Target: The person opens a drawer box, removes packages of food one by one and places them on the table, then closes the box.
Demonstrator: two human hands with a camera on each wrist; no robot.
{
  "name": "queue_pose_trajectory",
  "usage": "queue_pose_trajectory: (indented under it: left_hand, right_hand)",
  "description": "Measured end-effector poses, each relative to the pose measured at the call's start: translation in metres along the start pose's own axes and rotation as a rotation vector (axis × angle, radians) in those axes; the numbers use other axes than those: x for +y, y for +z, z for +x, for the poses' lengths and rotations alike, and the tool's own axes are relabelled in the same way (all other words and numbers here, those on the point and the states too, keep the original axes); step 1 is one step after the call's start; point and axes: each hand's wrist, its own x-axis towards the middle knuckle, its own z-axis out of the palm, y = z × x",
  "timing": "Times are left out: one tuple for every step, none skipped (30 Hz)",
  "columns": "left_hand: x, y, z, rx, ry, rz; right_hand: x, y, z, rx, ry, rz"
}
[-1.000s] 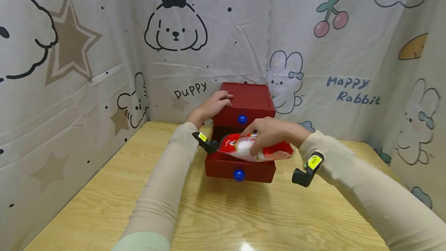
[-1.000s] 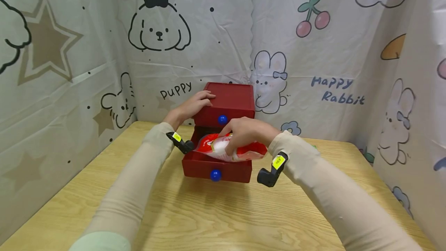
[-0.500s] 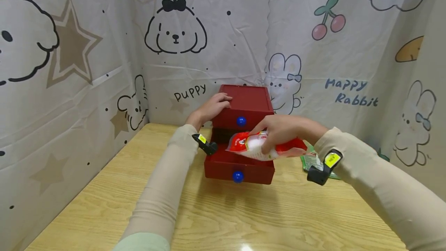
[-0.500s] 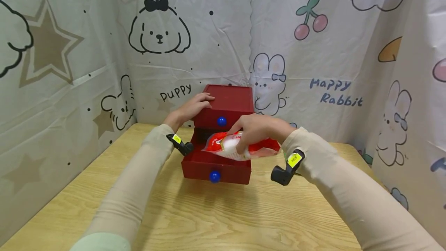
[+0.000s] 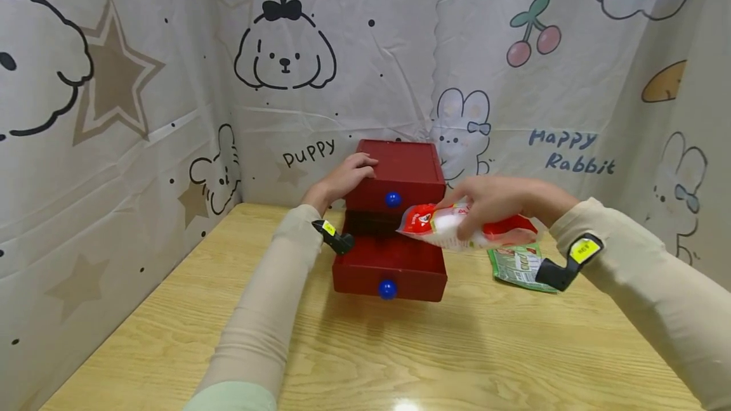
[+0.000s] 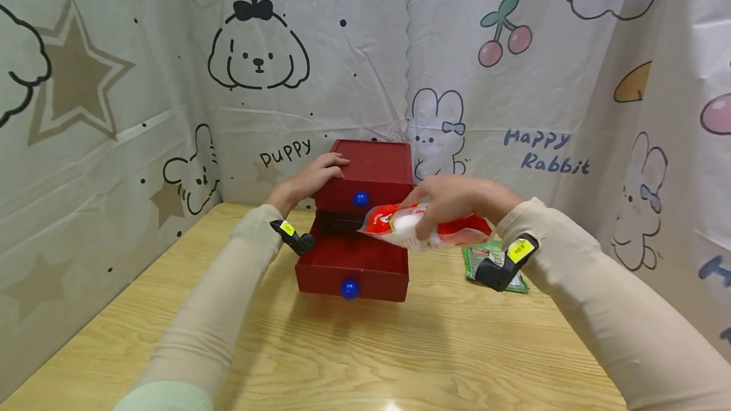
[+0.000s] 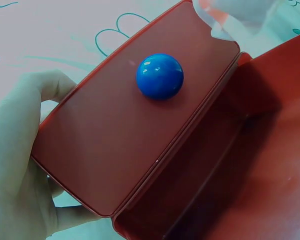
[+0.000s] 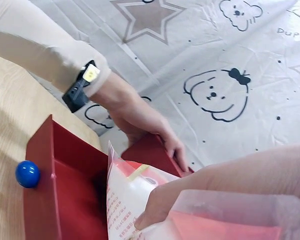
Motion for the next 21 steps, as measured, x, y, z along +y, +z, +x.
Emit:
queue_pose_trajectory:
  left_hand:
    - [0.000,0.000,0.000,-0.002,-0.002,-0.003]
    - [-0.001,0.000,-0.001,-0.002,0.000,-0.005]
    - [-0.001,0.000,-0.001,-0.002,0.000,-0.008]
    - [0.000,0.000,-0.001,-0.002,0.002,-0.009]
    - [0.000,0.000,-0.002,-0.002,0.002,-0.009]
    - [0.000,0.000,-0.002,-0.002,0.003,-0.011]
    - [0.000,0.000,-0.002,-0.002,0.002,-0.014]
    - [0.001,-0.001,-0.002,-0.003,0.001,-0.012]
    - [0.001,-0.001,-0.002,-0.002,0.001,-0.009]
    - [0.001,-0.001,-0.002,-0.003,0.002,-0.006]
    - [0.001,-0.001,-0.002,-0.003,0.002,-0.002]
    - [0.001,-0.001,-0.002,-0.003,0.002,0.001]
    - [0.001,-0.001,-0.002,-0.004,0.000,0.003]
    - [0.001,-0.001,-0.002,-0.004,0.001,0.005]
    - [0.001,-0.001,-0.002,-0.004,0.003,0.005]
    - [0.001,-0.001,-0.002,-0.004,0.001,0.004]
    - [0.001,-0.001,-0.003,-0.004,0.001,0.002]
    - [0.002,-0.001,-0.003,-0.006,0.001,-0.002]
    - [0.001,-0.001,-0.003,-0.006,-0.002,-0.004]
    - [0.002,-0.001,-0.003,-0.007,0.000,-0.006]
    - [0.002,-0.001,-0.003,-0.007,-0.001,-0.008]
  right_hand:
    - [0.003,-0.001,-0.001,-0.001,-0.002,0.007]
    - [0.005,-0.003,-0.003,0.000,-0.001,0.015]
    - [0.007,-0.004,-0.004,-0.001,-0.002,0.021]
    - [0.010,-0.006,-0.005,-0.005,-0.007,0.031]
    - [0.013,-0.007,-0.006,-0.004,-0.005,0.038]
    - [0.015,-0.009,-0.007,-0.003,0.002,0.038]
    - [0.017,-0.010,-0.009,-0.001,0.010,0.038]
    - [0.019,-0.011,-0.009,-0.002,0.016,0.040]
    - [0.021,-0.012,-0.010,-0.002,0.020,0.038]
    - [0.023,-0.013,-0.011,-0.002,0.026,0.038]
    - [0.025,-0.013,-0.012,0.000,0.034,0.035]
    - [0.027,-0.014,-0.013,0.002,0.037,0.033]
    - [0.029,-0.014,-0.013,0.004,0.040,0.030]
    - [0.031,-0.015,-0.014,0.008,0.041,0.022]
    - [0.033,-0.016,-0.015,0.010,0.042,0.021]
    - [0.035,-0.017,-0.016,0.012,0.044,0.021]
    - [0.038,-0.018,-0.017,0.016,0.041,0.015]
    - [0.041,-0.019,-0.018,0.023,0.040,0.011]
    - [0.044,-0.020,-0.020,0.033,0.040,0.006]
    - [0.048,-0.022,-0.021,0.042,0.042,0.005]
    - [0.051,-0.022,-0.022,0.053,0.044,0.010]
